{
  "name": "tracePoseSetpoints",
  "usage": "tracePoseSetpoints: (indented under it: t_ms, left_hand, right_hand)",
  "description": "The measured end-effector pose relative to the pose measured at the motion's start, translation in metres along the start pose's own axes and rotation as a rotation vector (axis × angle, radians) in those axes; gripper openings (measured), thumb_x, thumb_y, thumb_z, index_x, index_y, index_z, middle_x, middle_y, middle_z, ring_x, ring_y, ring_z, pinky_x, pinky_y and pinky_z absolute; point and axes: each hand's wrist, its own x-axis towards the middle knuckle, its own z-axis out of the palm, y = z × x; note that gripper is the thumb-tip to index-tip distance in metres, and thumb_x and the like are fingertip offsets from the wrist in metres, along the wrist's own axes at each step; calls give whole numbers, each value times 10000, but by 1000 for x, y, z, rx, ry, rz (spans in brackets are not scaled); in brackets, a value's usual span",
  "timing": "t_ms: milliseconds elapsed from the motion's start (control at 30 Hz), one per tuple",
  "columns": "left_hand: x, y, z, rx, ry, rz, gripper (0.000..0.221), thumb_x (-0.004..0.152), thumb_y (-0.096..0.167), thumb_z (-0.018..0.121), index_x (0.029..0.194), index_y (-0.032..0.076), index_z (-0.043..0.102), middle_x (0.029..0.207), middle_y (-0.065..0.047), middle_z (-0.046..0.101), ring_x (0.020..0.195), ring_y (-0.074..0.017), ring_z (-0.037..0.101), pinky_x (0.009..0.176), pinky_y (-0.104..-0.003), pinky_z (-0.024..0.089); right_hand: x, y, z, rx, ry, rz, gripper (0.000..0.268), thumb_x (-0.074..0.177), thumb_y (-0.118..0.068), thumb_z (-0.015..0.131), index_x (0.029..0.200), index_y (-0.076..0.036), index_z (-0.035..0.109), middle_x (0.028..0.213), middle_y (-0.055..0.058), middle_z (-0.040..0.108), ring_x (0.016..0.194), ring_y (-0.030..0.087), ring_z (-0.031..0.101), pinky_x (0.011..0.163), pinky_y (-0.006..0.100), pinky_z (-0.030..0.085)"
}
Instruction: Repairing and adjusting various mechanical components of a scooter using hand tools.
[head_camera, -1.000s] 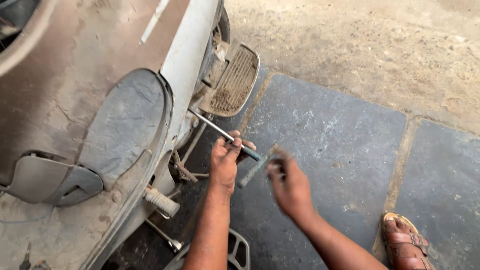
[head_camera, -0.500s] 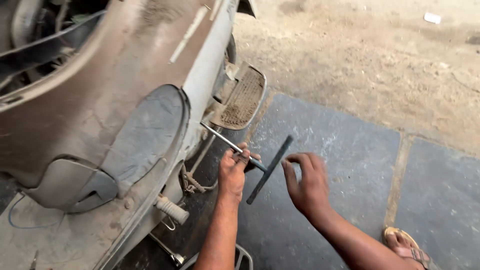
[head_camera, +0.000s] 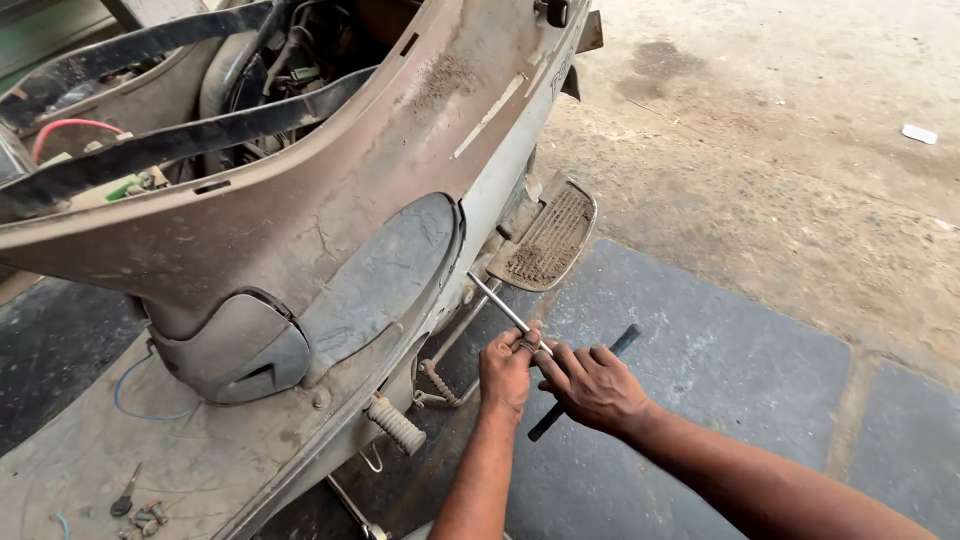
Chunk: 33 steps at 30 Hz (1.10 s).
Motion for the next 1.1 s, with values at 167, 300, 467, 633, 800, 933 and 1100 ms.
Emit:
tracePoseSetpoints:
  t_ms: [167, 300, 467, 633, 800, 933, 1100]
  left_hand:
    - [6, 5, 5, 58, 1, 28, 275, 998, 165, 623, 1176, -11, 739, 964, -106, 806, 850, -143, 697, 826, -279, 553]
    - [8, 4, 13, 120, 50, 69, 255, 986, 165, 613, 1119, 2, 756, 908, -93, 800, 844, -148, 738, 830, -307, 596]
    - [17, 14, 14, 185, 62, -35, 336, 1047, 248, 623, 1058, -67, 739, 903, -104, 783, 843, -200, 738, 815, -353, 593]
    - [20, -4, 20, -76, -16, -93, 300, 980, 119, 578, 1262, 56, 498, 954, -167, 700, 839, -276, 744, 777, -414, 612]
    - [14, 1, 87, -36, -72, -334, 241, 1011, 164, 527, 1236, 78, 510, 987, -149, 733, 904, -280, 767, 783, -400, 625]
    - [65, -41, 138, 81, 14, -400, 263, 1003, 151, 505, 1262, 113, 477, 980, -100, 702, 925, -289, 776, 737, -406, 639]
    - [169, -89, 186, 190, 101, -391, 316, 990, 133, 561, 1299, 102, 498, 934, -106, 689, 824, -311, 771, 641, -391, 619]
  right_hand:
    - [15, 16, -16, 216, -40, 7, 584, 891, -405, 674, 1359, -82, 538, 1160, 98, 668, 733, 209, 651, 624, 358, 475]
    - [12, 21, -25, 482, -115, 178, 606, 842, -440, 734, 1351, -167, 550, 1113, 60, 690, 752, 254, 660, 660, 388, 494]
    - [5, 17, -4, 545, -281, 233, 692, 836, -428, 753, 1423, -193, 472, 1120, 78, 645, 807, 306, 662, 731, 430, 508]
    - [-18, 56, -37, 420, -629, -227, 662, 1032, -223, 551, 1624, -175, 260, 1062, 141, 541, 822, 292, 632, 753, 444, 489]
    - [-105, 139, -13, 724, -490, -151, 692, 953, -237, 626, 1569, -173, 318, 990, 92, 552, 853, 278, 592, 772, 441, 449]
    - [-162, 174, 63, 1047, -418, 101, 705, 908, -202, 705, 1546, -219, 405, 1036, 87, 614, 952, 281, 622, 859, 446, 439]
    - [-170, 240, 97, 1317, -223, 357, 865, 797, -108, 726, 1572, -137, 343, 1231, 114, 610, 1185, 313, 577, 1001, 501, 389]
